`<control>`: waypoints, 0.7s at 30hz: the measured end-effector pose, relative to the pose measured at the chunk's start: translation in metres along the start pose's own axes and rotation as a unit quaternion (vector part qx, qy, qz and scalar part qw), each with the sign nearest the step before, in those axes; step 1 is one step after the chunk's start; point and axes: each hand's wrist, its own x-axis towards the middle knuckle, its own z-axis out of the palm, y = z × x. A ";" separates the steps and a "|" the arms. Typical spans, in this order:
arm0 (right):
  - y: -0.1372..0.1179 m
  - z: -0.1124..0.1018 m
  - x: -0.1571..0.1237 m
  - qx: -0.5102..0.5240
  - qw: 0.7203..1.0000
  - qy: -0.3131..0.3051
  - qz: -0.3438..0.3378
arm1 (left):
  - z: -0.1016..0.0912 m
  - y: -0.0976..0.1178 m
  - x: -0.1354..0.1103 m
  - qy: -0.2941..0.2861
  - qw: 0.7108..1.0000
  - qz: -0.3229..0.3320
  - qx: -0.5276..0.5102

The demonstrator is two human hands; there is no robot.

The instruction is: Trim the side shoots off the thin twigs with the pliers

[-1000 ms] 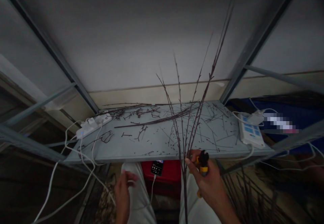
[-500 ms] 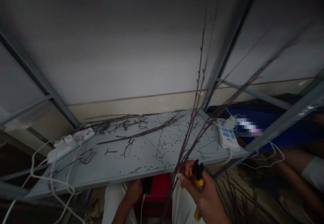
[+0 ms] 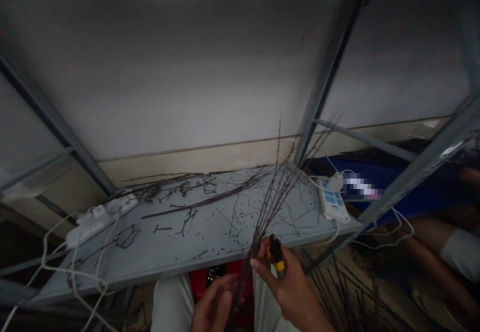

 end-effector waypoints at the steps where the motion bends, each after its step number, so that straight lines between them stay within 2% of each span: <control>1: -0.002 0.003 -0.001 0.000 1.000 -0.019 -0.001 | 0.004 0.010 0.001 0.008 1.000 0.024 0.003; 4: -0.006 0.012 -0.002 -0.009 0.998 -0.060 -0.010 | 0.012 0.032 0.011 0.016 0.997 0.071 0.018; 7: -0.003 0.018 -0.002 0.003 0.999 -0.053 -0.011 | 0.016 0.040 0.020 0.031 0.998 0.061 -0.007; 13: 0.011 0.025 -0.006 0.047 0.999 -0.012 0.002 | 0.020 0.027 0.022 0.073 0.981 -0.015 -0.179; 17: 0.012 0.029 -0.009 0.056 0.998 -0.006 0.002 | 0.024 0.023 0.021 0.119 0.955 -0.025 -0.270; 21: 0.010 0.032 -0.007 0.058 0.998 -0.021 -0.003 | 0.026 0.023 0.019 0.129 0.936 -0.026 -0.326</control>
